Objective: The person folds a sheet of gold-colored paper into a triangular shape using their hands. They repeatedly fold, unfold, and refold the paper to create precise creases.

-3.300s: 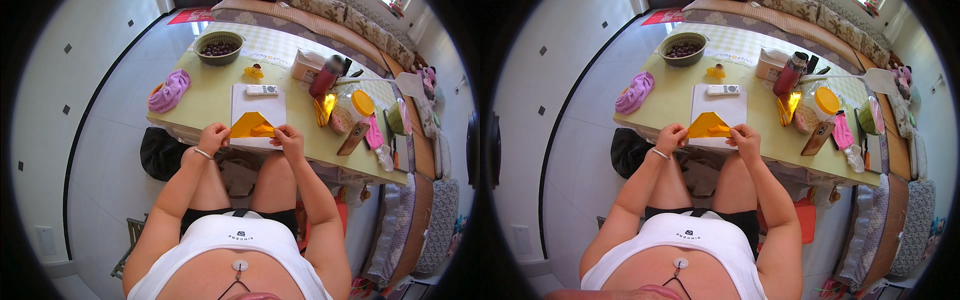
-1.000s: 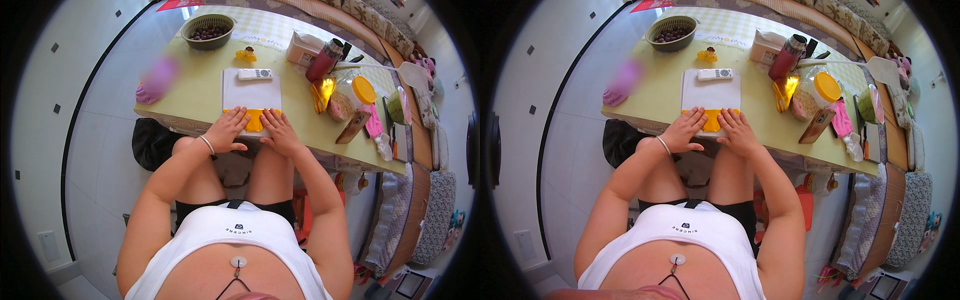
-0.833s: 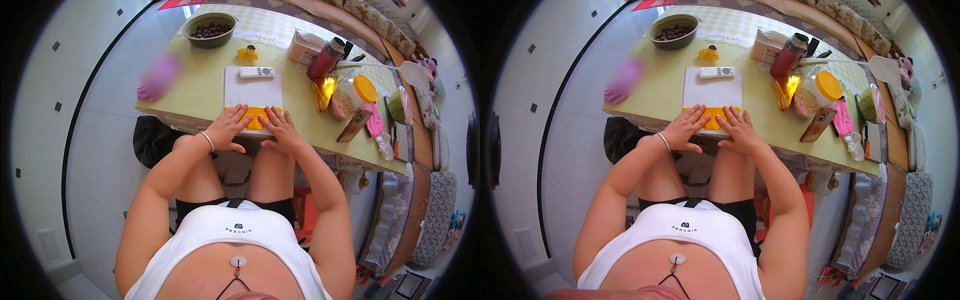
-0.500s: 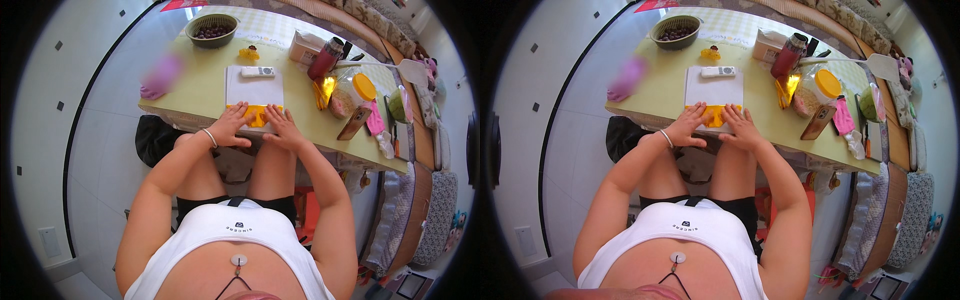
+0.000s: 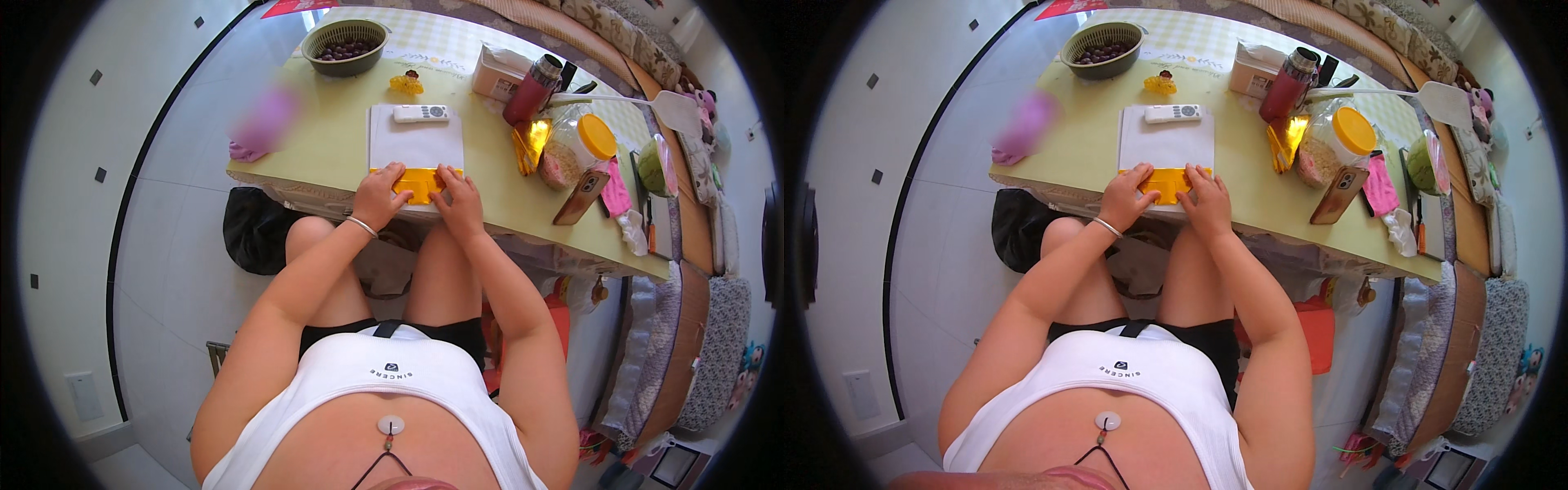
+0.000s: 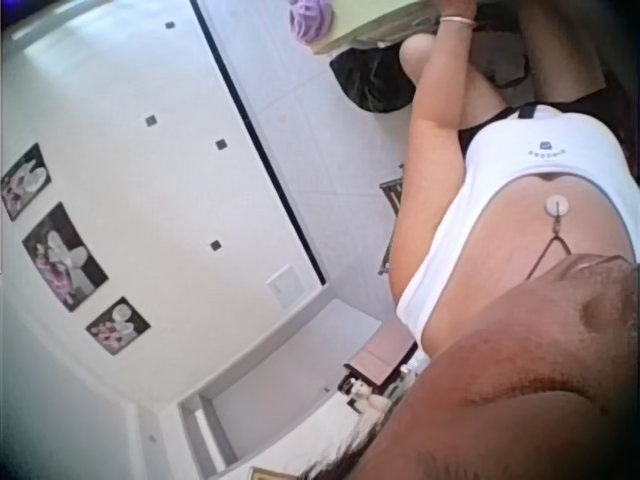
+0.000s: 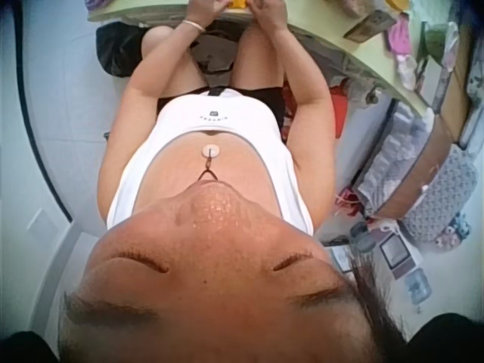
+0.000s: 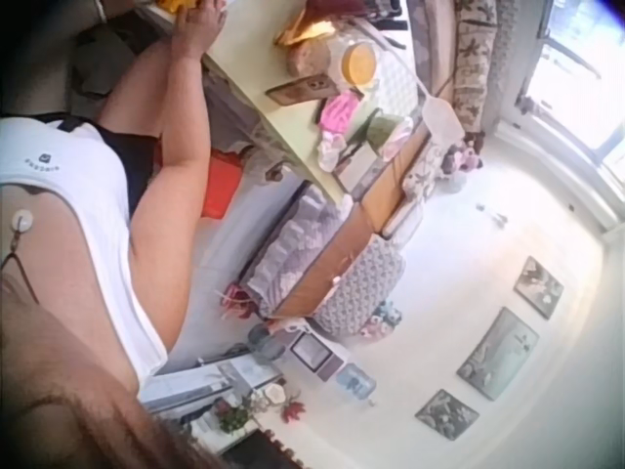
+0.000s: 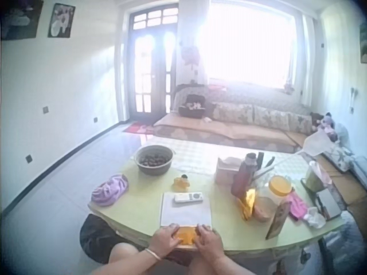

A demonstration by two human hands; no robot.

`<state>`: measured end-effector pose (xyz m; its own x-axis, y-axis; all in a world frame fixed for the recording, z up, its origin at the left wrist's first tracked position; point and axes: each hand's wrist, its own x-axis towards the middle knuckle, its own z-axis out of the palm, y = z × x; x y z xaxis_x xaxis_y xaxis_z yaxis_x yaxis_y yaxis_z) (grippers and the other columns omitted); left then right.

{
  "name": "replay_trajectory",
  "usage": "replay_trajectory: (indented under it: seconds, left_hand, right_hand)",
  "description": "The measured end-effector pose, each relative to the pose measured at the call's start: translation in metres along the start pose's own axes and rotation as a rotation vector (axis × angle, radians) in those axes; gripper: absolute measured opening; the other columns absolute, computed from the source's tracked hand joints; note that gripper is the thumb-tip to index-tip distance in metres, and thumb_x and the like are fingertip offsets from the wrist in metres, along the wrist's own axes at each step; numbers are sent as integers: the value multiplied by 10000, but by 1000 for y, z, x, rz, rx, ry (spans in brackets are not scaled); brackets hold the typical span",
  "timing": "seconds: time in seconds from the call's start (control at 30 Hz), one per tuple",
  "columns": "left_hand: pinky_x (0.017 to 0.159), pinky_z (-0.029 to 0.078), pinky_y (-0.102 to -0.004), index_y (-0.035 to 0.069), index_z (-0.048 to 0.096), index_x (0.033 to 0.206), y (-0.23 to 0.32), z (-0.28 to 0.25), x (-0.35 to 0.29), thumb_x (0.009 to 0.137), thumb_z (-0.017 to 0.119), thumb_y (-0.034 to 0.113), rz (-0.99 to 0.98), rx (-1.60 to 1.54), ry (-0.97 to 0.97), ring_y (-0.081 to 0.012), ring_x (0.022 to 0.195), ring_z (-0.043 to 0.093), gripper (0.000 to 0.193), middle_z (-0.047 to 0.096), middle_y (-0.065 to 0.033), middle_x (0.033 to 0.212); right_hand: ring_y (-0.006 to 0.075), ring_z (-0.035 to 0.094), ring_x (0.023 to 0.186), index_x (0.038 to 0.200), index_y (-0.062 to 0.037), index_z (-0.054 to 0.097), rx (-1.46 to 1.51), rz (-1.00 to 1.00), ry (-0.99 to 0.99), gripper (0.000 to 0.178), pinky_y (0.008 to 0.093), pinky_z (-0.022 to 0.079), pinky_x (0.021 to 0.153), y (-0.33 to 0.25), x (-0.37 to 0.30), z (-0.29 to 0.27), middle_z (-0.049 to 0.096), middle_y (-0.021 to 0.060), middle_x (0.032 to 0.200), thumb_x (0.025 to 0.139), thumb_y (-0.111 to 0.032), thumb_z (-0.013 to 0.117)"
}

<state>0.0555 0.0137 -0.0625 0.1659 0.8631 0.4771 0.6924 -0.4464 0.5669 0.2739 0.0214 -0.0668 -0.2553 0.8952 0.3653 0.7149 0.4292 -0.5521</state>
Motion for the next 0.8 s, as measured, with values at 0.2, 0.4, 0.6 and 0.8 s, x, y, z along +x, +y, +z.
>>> replay_trajectory:
  seconds: [0.2,0.4,0.6,0.8]
  left_hand:
    - [1062,445,-454,-8,528,1351,1,-9,-7,715,856,250,84,10,-55,-375,1257,568,760,603,-207,1342]
    - [1170,334,-472,-38,432,1462,10,-13,-13,718,868,303,68,54,-146,-379,1397,447,927,512,-251,1450]
    - [1146,360,-474,-8,559,1377,-11,-16,1,892,697,184,-24,-194,-222,-381,1369,481,539,585,-233,1379]
    - [1097,420,-482,34,709,1118,-17,-35,5,854,665,103,129,115,-194,-333,1218,622,276,657,-160,1305]
  right_hand:
    - [243,453,1419,1471,-104,491,-41,-27,-46,744,489,293,1191,-8,-2,-10,593,87,1417,822,-310,790]
    - [278,375,1470,1509,-96,437,-104,-39,-185,854,530,234,1215,-18,-3,-23,506,105,1510,787,-350,816]
    - [289,360,1480,1507,-67,426,163,24,-233,721,522,178,1230,17,6,-14,510,129,1502,878,-255,723]
    - [294,374,1471,1500,-88,442,77,-79,-180,694,529,221,1214,7,-2,-24,519,127,1493,861,-164,701]
